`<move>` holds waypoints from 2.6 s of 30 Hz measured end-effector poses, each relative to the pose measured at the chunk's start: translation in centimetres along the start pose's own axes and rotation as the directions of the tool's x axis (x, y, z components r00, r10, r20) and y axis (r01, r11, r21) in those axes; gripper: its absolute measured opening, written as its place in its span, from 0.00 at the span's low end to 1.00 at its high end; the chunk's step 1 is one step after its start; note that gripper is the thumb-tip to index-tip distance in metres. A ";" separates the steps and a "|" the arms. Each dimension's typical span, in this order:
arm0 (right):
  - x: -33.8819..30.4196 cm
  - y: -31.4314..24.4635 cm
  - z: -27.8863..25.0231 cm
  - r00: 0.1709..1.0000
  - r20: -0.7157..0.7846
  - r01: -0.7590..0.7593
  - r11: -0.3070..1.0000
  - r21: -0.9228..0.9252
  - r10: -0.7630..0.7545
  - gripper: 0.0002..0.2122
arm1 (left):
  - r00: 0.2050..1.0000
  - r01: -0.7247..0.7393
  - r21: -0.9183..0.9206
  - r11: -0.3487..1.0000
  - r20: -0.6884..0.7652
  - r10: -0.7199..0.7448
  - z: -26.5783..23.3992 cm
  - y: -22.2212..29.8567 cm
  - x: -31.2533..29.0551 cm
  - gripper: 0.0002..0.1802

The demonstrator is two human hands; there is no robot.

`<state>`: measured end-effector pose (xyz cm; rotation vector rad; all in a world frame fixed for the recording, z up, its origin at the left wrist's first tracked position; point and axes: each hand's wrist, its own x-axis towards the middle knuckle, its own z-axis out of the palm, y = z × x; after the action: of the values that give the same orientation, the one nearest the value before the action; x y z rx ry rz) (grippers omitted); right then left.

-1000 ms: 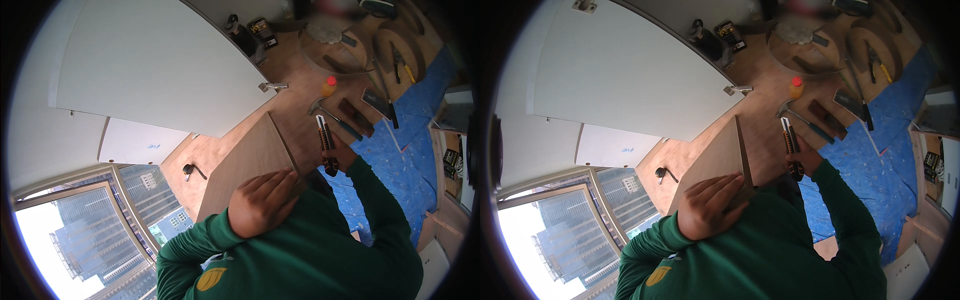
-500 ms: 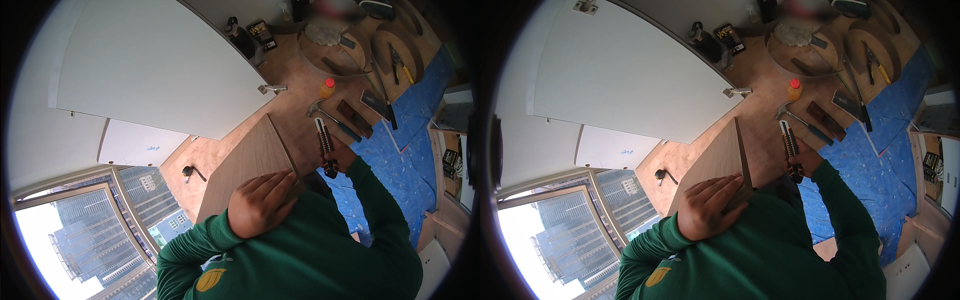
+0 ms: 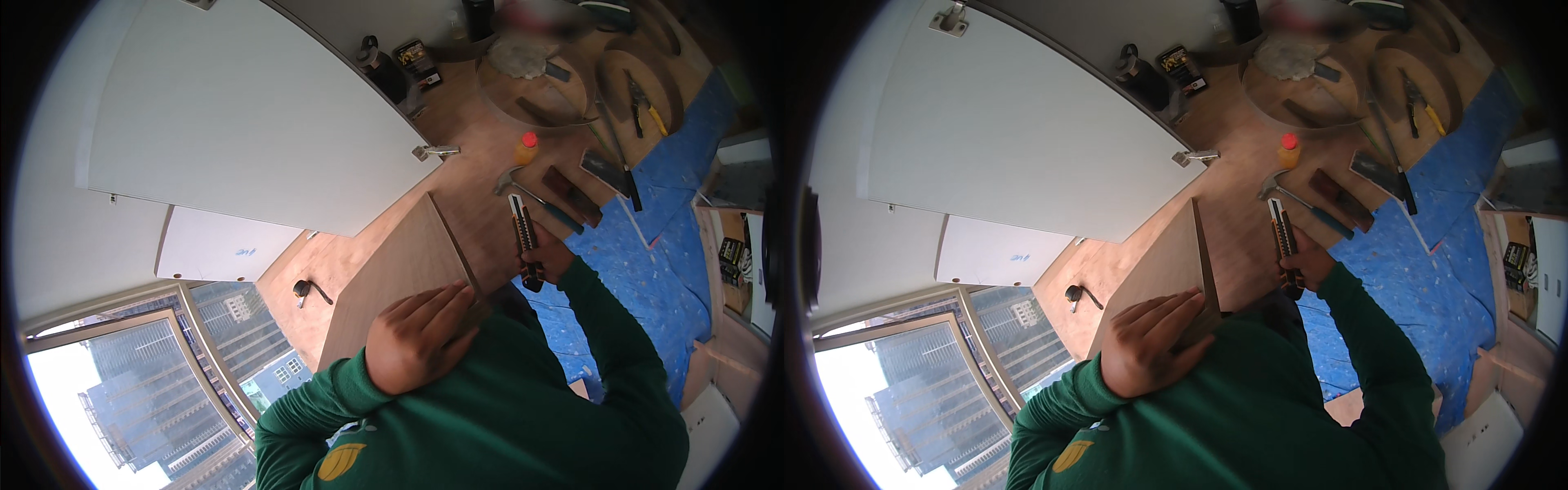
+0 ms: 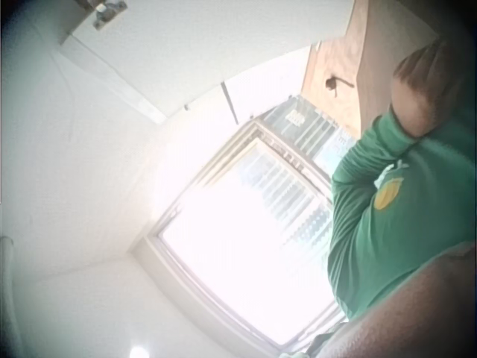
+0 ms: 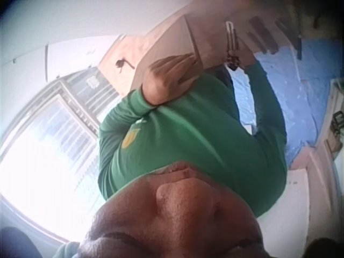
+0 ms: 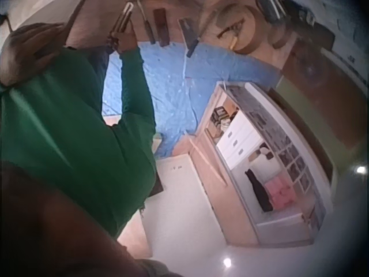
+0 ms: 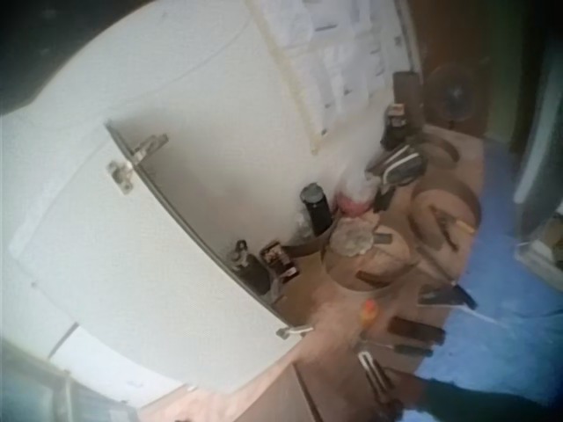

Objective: The person scores and snaps a wood-veneer panel, then uses a hammer to tap the edge and a hand plane to smooth it. They place the finished panel into a white cabinet frame.

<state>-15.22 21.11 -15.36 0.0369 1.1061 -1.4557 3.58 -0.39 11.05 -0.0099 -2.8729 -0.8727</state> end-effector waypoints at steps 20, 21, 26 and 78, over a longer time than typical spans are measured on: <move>9.6 -11.6 -16.6 0.827 -0.193 -0.297 -0.119 -0.948 -0.528 0.27 | 0.999 0.007 0.006 1.000 0.046 -0.007 -0.5 0.0 0.2 0.31; 10.8 -11.5 -17.0 0.825 -0.192 -0.300 -0.124 -0.946 -0.532 0.26 | 0.999 -0.007 0.010 1.000 0.035 0.007 -0.5 0.0 0.2 0.31; 14.3 -11.0 -18.0 0.859 -0.190 -0.282 -0.130 -0.951 -0.476 0.25 | 0.999 -0.017 0.039 0.999 0.028 0.016 -1.3 -0.2 0.4 0.31; -0.4 -7.2 18.8 0.850 0.147 0.527 0.825 -0.203 -0.507 0.07 | 0.895 0.220 0.347 0.912 -0.444 -0.047 -5.8 -4.9 -1.4 0.16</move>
<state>-10.17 8.17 -0.77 -0.5335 1.2699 -1.7702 5.49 -7.68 12.93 0.3829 -2.5856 -0.2524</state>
